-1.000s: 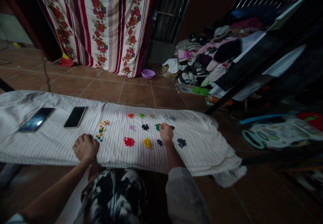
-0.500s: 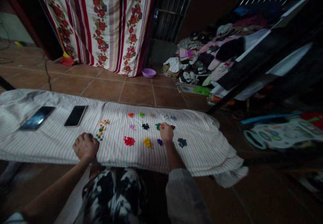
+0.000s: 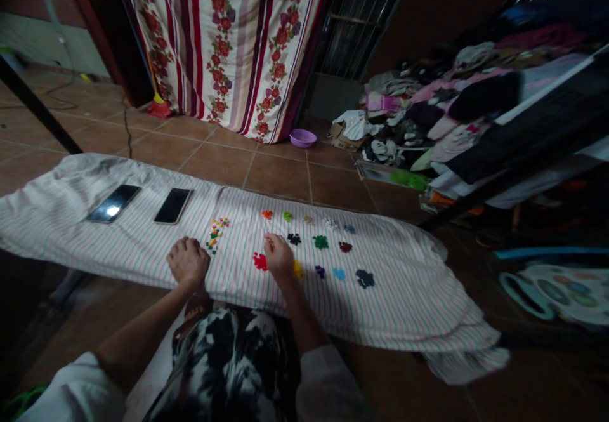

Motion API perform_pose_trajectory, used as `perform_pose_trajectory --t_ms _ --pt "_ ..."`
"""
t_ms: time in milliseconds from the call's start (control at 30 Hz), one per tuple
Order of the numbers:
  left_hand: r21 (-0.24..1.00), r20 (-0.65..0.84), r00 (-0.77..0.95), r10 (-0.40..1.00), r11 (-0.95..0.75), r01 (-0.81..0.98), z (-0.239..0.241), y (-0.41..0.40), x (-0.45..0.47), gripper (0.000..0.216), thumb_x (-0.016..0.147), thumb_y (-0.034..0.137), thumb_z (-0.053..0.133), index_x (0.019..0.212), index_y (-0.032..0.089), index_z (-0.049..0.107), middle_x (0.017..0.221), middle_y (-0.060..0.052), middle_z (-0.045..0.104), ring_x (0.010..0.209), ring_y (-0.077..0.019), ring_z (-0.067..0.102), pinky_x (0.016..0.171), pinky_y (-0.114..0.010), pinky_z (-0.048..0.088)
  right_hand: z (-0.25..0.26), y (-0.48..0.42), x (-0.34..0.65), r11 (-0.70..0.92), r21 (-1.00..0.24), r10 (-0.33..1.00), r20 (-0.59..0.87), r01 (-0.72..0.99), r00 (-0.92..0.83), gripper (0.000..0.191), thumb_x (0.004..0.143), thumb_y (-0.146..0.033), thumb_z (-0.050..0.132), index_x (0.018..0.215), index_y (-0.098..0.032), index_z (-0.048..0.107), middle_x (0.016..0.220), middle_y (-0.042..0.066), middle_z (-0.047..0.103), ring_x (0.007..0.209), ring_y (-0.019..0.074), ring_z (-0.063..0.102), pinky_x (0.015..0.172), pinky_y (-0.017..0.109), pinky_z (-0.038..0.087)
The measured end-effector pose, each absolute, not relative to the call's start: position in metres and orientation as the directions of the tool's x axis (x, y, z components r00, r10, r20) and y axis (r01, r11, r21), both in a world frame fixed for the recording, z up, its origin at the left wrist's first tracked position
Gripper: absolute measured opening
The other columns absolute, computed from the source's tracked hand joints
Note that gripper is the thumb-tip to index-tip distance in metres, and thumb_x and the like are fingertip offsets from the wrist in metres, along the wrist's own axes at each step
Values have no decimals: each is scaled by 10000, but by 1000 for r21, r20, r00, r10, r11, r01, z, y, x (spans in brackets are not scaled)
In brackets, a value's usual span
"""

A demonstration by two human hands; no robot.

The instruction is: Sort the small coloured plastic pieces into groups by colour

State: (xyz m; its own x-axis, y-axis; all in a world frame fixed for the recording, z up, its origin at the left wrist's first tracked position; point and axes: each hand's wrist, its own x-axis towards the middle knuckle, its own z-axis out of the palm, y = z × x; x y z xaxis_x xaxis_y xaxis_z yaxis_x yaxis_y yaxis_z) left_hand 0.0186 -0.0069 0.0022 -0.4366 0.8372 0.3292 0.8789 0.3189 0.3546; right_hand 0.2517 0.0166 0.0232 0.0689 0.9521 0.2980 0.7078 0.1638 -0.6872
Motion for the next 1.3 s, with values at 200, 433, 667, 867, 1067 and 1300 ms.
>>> perform_pose_trajectory --t_ms 200,433,667,867,1067,1300 --pt "354 341 -431 835 311 882 1 -6 18 247 823 196 436 997 129 598 1181 -160 563 1156 -281 446 930 -434 329 8 9 165 291 -698 956 244 655 -164 213 814 -171 519 964 -220 662 894 36 644 821 162 619 768 280 493" --pt "346 351 -415 839 296 890 2 -6 17 228 836 197 431 979 123 592 1188 -157 566 1172 -275 450 947 -417 330 5 5 128 317 -627 948 180 712 -264 195 818 -153 564 980 -245 622 925 21 631 845 160 600 759 266 471" --pt "388 325 -433 841 298 872 2 -7 17 242 822 191 451 1004 131 597 1213 -161 556 1197 -288 442 961 -438 322 -1 -2 124 320 -582 947 232 748 -225 118 863 -187 535 946 -231 607 923 34 629 841 166 594 789 277 453" --pt "409 337 -437 834 288 866 -1 -6 16 243 812 182 455 1001 133 599 1214 -171 555 1197 -292 445 960 -455 324 -5 -3 129 311 -656 946 281 688 -160 76 854 -219 530 875 -223 603 832 13 616 758 147 586 743 263 462" --pt "399 354 -436 828 288 871 1 -7 18 245 815 194 450 1000 129 597 1202 -168 559 1191 -293 444 951 -448 328 -4 -10 138 295 -740 954 267 604 -139 128 833 -216 524 917 -220 620 810 6 616 734 140 593 689 247 475" --pt "402 346 -436 831 288 869 2 -9 18 275 793 199 447 1018 136 592 1203 -165 547 1176 -302 435 940 -458 318 6 -16 196 251 -768 948 317 589 9 253 802 -186 465 988 -212 634 901 34 647 807 158 619 724 274 505"
